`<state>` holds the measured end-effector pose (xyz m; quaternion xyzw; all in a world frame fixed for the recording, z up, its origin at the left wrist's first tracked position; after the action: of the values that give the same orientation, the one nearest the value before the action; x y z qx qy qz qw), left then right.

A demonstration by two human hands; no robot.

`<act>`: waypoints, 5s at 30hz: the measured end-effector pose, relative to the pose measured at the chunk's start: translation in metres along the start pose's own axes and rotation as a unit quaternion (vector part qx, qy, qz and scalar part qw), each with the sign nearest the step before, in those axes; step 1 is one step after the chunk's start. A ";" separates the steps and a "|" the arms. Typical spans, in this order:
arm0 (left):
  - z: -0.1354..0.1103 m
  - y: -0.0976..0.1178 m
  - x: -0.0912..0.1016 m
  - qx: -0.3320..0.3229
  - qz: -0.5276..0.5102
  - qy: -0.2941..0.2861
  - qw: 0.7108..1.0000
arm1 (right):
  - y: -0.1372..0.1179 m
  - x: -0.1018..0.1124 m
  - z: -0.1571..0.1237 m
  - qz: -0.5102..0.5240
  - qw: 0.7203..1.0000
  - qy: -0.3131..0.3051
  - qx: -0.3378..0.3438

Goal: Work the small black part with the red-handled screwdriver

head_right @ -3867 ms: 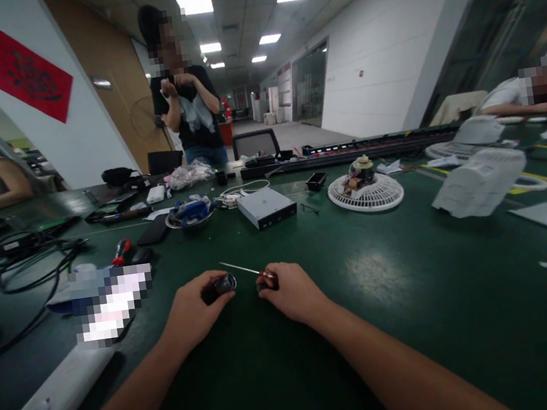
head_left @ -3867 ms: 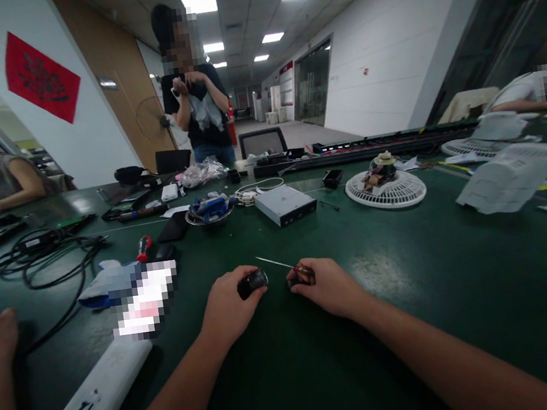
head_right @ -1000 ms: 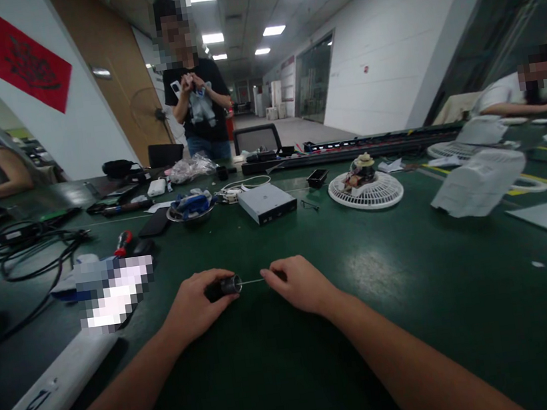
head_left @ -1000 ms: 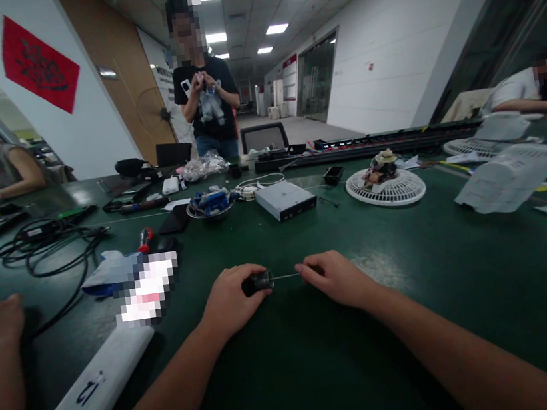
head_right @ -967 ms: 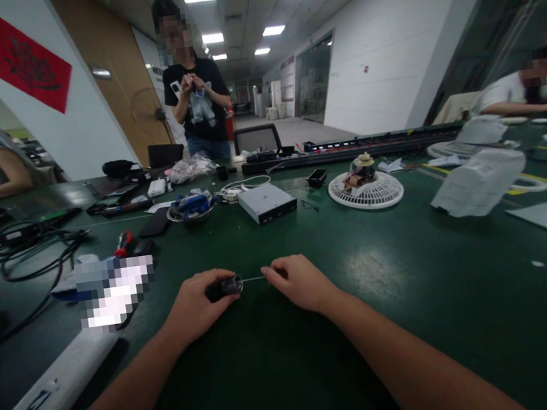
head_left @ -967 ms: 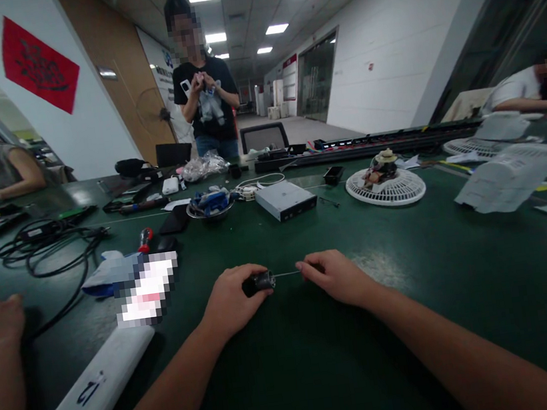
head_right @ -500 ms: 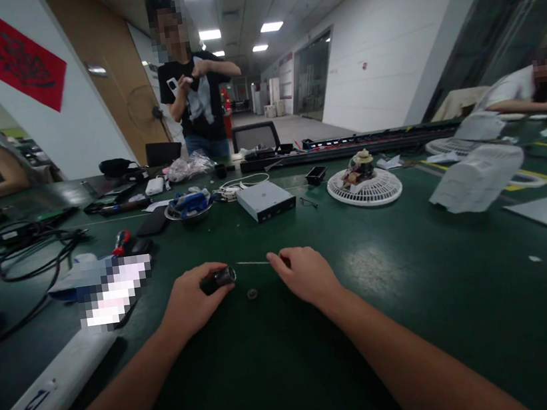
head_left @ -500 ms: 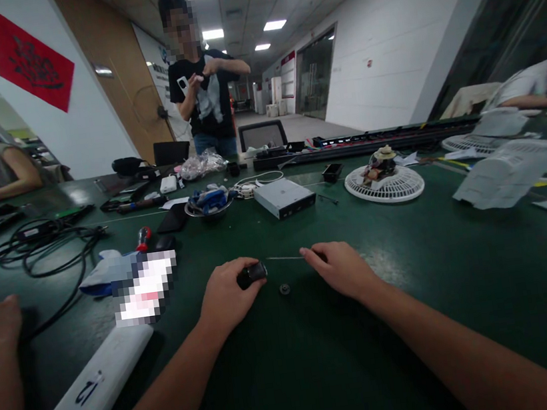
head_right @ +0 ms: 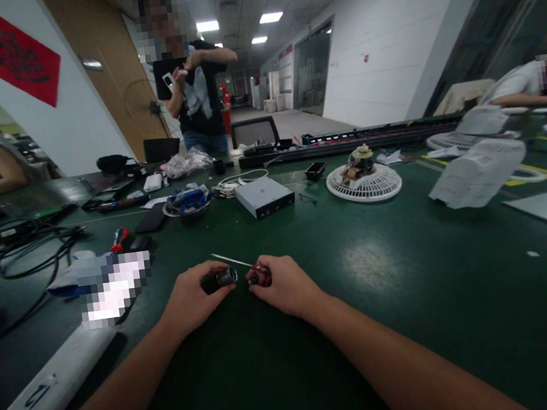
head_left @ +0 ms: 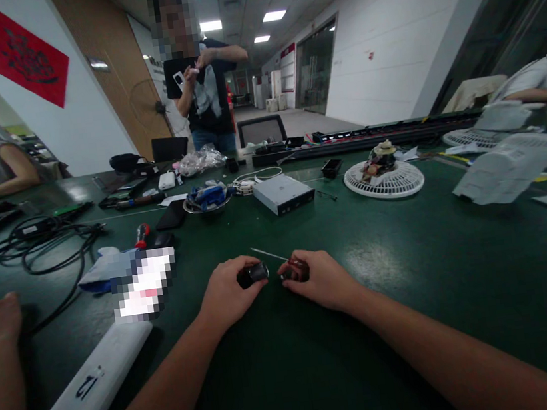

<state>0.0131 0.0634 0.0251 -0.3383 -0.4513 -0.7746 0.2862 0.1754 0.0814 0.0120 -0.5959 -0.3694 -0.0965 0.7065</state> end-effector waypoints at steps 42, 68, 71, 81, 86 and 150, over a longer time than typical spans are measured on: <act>-0.002 0.012 -0.001 -0.022 -0.033 -0.005 0.999 | -0.012 0.021 -0.005 -0.022 0.997 0.060 0.047; 0.000 -0.001 0.003 -0.006 -0.017 0.008 1.000 | -0.008 0.028 -0.004 -0.061 0.998 0.011 0.023; 0.000 0.000 0.003 0.000 -0.005 0.009 1.000 | -0.006 0.031 -0.003 -0.087 0.996 0.036 0.006; -0.003 -0.026 0.013 0.101 -0.017 0.074 0.992 | 0.001 0.016 -0.015 -0.099 0.977 -0.178 -0.055; -0.003 -0.028 0.011 0.108 -0.030 0.064 0.992 | -0.002 0.005 -0.029 -0.115 0.955 -0.269 -0.046; -0.001 -0.009 0.005 0.041 -0.072 0.031 0.996 | -0.016 0.029 -0.008 -0.068 0.995 0.006 0.068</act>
<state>0.0029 0.0655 0.0236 -0.2691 -0.4969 -0.7838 0.2575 0.1902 0.0786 0.0429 -0.5192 -0.4101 -0.1222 0.7398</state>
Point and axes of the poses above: each hand's wrist, its own z-axis towards the middle knuckle, its own x-axis out of the back of the hand, y = z × x, the point moved 8 cm from there along z, towards the middle knuckle, and after that the axes turned 6 degrees about -x, right-handed, at the moved point
